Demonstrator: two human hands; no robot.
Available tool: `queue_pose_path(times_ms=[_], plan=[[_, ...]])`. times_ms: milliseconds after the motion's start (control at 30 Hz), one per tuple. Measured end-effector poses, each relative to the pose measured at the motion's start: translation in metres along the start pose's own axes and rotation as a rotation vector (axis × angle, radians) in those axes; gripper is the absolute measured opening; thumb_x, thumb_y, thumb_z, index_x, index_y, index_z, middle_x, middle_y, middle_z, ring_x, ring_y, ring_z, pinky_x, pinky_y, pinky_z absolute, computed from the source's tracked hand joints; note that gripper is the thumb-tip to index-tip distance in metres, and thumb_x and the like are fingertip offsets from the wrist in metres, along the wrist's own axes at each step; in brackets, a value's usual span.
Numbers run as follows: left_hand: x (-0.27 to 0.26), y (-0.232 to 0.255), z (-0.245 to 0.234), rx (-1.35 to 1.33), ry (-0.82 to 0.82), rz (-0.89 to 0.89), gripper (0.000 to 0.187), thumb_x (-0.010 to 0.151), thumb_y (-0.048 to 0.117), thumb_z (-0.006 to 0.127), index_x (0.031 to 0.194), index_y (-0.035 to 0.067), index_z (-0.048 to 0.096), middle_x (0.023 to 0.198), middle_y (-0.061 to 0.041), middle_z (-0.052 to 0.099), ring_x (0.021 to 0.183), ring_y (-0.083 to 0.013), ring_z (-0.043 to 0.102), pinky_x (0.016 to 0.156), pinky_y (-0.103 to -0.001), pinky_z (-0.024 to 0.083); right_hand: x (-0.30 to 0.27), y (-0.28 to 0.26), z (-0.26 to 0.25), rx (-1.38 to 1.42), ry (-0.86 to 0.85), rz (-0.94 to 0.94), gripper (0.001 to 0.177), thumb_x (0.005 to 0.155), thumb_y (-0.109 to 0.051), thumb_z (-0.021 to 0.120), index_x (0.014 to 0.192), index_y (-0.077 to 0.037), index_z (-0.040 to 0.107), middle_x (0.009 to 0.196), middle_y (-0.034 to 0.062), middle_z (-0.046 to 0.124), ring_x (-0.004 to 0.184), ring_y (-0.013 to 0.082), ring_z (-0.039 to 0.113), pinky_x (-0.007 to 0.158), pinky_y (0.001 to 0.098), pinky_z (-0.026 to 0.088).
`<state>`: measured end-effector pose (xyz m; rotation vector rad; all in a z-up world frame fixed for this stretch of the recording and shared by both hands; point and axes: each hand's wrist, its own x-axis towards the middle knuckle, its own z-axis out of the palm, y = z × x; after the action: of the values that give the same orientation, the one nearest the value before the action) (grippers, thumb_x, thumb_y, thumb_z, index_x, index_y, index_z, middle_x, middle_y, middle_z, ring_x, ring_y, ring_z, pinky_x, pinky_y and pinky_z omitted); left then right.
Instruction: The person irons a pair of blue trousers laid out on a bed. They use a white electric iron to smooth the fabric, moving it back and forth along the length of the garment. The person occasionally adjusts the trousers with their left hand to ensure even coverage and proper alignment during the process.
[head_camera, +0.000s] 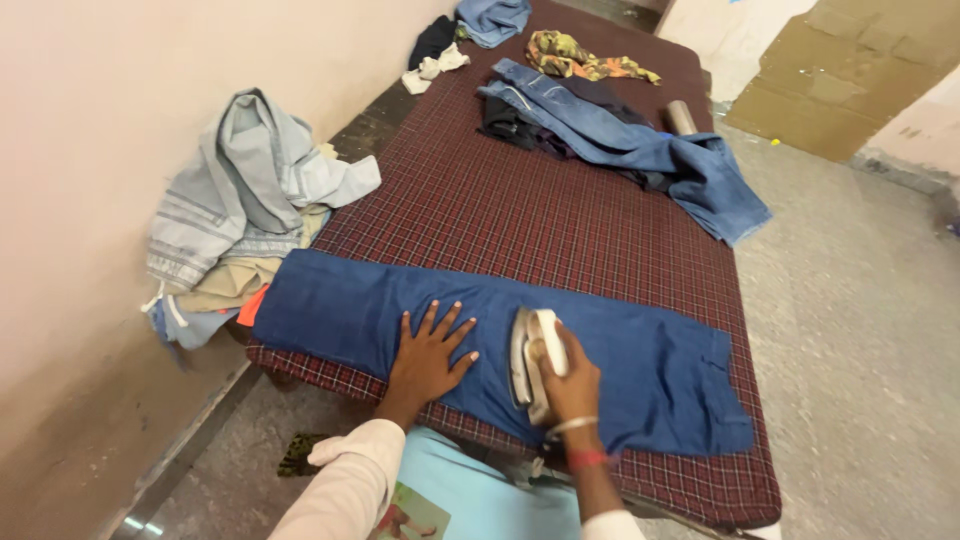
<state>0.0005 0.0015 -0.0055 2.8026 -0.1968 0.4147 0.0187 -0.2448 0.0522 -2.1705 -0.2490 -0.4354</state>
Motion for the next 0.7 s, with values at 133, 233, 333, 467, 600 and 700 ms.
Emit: queue_pose_path(times_ms=[133,233,333,467,600,700], plan=[[0.001,0.0,0.002,0.018,-0.001,0.006,0.065,0.094,0.061,0.049,0.15,0.029,0.048,0.165,-0.003,0.031,0.151,-0.037,0.022,0.115,-0.073,0.01,-0.032,0.012,-0.047,-0.057,0.096,0.132,0.05,0.084,-0.023,0.075,0.133,-0.015,0.066,0.12,0.022,0.072,0.113,0.0401,0.07,0.092,0.0434,0.057],[0.0,0.001,-0.001,0.037,-0.028,-0.002,0.065,0.094,0.061,0.049,0.15,0.03,0.047,0.165,-0.003,0.03,0.152,-0.0361,0.021,0.116,-0.072,0.01,-0.036,0.017,-0.069,-0.141,0.13,0.205,0.052,0.083,-0.022,0.075,0.134,-0.017,0.067,0.12,0.0227,0.072,0.113,0.0422,0.068,0.092,0.045,0.056],[0.002,0.003,-0.004,0.05,-0.036,-0.004,0.065,0.093,0.061,0.049,0.151,0.031,0.047,0.164,-0.003,0.03,0.152,-0.036,0.021,0.115,-0.072,0.011,-0.024,0.019,-0.072,-0.184,0.149,0.285,0.054,0.083,-0.026,0.076,0.136,-0.021,0.066,0.117,0.0226,0.073,0.11,0.0427,0.069,0.091,0.0468,0.056],[0.002,0.004,-0.007,0.074,-0.077,-0.022,0.065,0.094,0.061,0.048,0.152,0.032,0.044,0.165,-0.002,0.029,0.153,-0.0346,0.02,0.116,-0.072,0.011,0.006,0.024,-0.059,-0.232,0.14,0.347,0.055,0.084,-0.03,0.075,0.137,-0.026,0.065,0.113,0.0218,0.074,0.106,0.0432,0.07,0.089,0.0494,0.055],[0.006,0.004,-0.007,0.073,-0.117,-0.032,0.066,0.094,0.063,0.046,0.152,0.032,0.042,0.165,-0.002,0.026,0.153,-0.0348,0.017,0.115,-0.073,0.008,0.035,0.033,-0.049,-0.203,0.143,0.325,0.052,0.085,-0.032,0.075,0.136,-0.025,0.064,0.11,0.0212,0.075,0.104,0.0413,0.072,0.088,0.0482,0.056],[0.007,0.004,-0.008,0.082,-0.156,-0.045,0.066,0.094,0.063,0.044,0.152,0.033,0.041,0.165,-0.001,0.025,0.153,-0.0337,0.016,0.115,-0.073,0.008,0.052,0.048,-0.045,-0.132,0.135,0.242,0.052,0.085,-0.03,0.073,0.135,-0.022,0.064,0.11,0.0225,0.074,0.104,0.0403,0.073,0.087,0.0467,0.057]])
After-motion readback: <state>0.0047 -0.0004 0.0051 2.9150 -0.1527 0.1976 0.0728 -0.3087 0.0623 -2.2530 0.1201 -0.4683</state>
